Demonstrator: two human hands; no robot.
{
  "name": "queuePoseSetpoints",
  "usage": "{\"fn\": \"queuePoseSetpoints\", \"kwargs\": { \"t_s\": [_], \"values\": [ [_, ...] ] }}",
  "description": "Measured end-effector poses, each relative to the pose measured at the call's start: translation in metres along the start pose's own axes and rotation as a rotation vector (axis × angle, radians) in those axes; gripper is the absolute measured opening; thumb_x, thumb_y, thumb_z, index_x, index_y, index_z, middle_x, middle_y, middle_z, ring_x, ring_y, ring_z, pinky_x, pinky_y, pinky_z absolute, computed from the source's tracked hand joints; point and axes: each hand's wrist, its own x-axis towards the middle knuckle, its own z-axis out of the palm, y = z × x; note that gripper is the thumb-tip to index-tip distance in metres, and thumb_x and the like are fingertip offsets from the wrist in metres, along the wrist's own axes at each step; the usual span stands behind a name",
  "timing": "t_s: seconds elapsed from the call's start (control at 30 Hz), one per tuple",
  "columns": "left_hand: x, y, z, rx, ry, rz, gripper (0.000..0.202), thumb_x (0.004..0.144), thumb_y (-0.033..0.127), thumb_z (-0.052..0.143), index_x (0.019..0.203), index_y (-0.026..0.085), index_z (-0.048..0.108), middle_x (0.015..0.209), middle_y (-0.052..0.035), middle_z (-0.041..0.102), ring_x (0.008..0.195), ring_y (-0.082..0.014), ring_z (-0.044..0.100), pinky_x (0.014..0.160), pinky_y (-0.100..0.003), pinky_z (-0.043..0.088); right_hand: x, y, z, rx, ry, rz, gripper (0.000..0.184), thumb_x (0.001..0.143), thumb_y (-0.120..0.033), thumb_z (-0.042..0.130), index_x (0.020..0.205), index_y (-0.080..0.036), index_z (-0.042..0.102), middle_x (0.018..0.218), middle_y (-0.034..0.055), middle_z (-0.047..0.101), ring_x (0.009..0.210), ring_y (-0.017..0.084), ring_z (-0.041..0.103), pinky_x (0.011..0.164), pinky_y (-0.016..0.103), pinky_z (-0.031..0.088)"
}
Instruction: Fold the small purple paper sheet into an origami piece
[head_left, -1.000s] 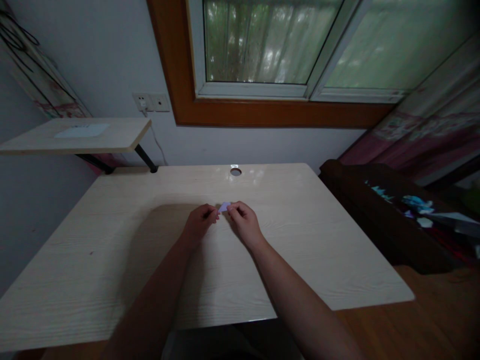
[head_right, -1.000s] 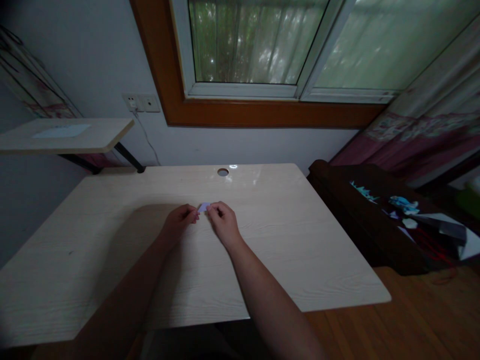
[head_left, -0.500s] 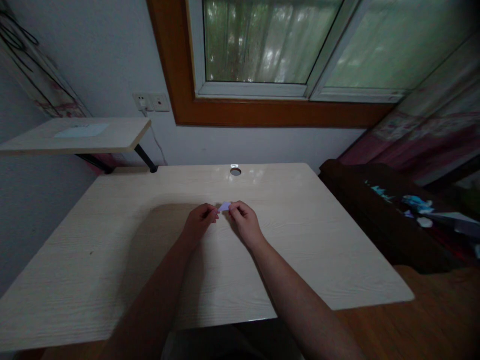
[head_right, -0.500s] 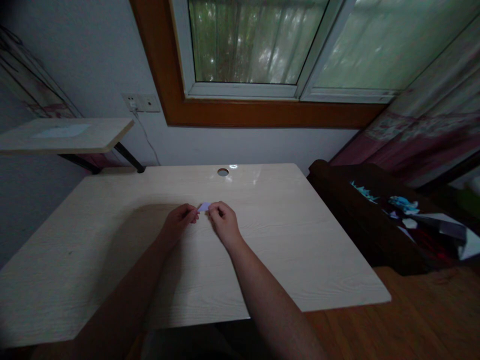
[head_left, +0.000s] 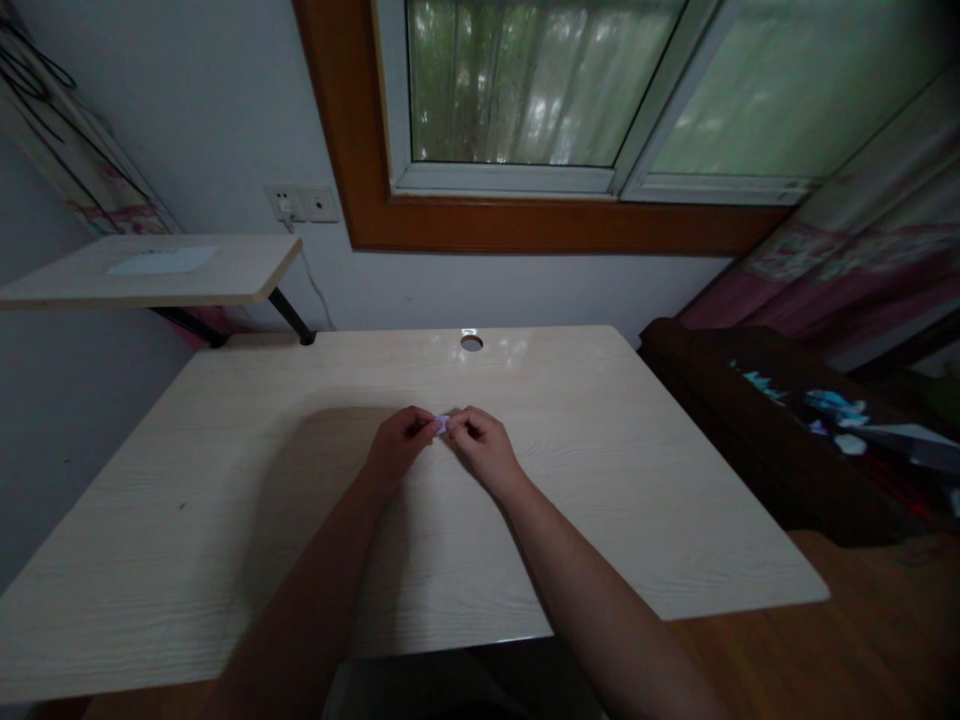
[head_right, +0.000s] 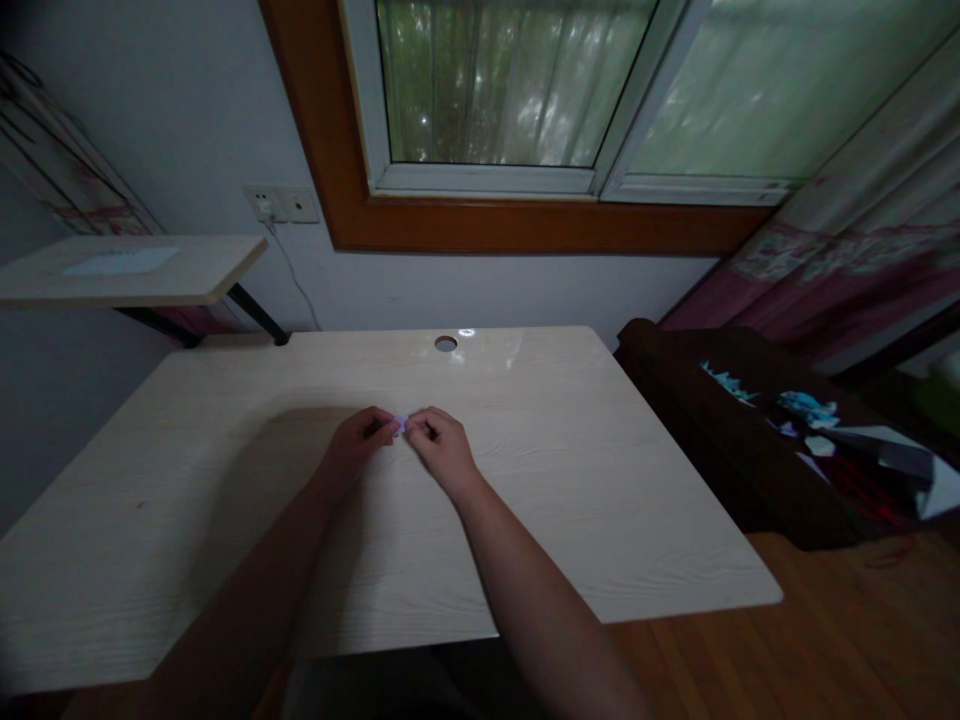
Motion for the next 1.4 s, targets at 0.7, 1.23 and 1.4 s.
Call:
{"fn": "queuePoseSetpoints", "kwargs": {
  "t_s": [0.7,1.23,1.4],
  "values": [
    [0.000,-0.008,-0.005,-0.080,-0.077,0.055,0.022,0.084,0.035,0.059,0.074,0.017,0.067,0.066,0.0006,0.060,0.066,-0.0135,0.055,0.065,-0.024,0.043,0.000,0.000,0.000,-0.019,-0.046,-0.042,0.017,0.087,-0.032,0.060,0.078,-0.021,0.068,0.072,0.0006,0.059,0.068,0.015,0.052,0.063,0.027,0.038],
    [-0.001,-0.002,-0.001,-0.064,-0.060,0.013,0.020,0.080,0.035,0.062,0.073,0.017,0.066,0.067,-0.0003,0.064,0.065,-0.0136,0.058,0.065,-0.024,0.046,0.000,0.000,-0.001,0.021,0.047,0.024,0.018,0.087,-0.033,0.059,0.078,-0.020,0.069,0.075,0.0017,0.062,0.069,0.016,0.055,0.066,0.028,0.042],
    [-0.001,0.000,0.002,-0.163,-0.018,-0.028,0.018,0.075,0.032,0.069,0.082,0.017,0.063,0.069,0.0007,0.065,0.064,-0.0120,0.060,0.064,-0.024,0.048,0.000,0.001,0.002,0.105,0.071,0.054,0.019,0.086,-0.038,0.062,0.084,-0.021,0.069,0.075,0.0013,0.060,0.065,0.015,0.053,0.061,0.027,0.043]
  ]
}}
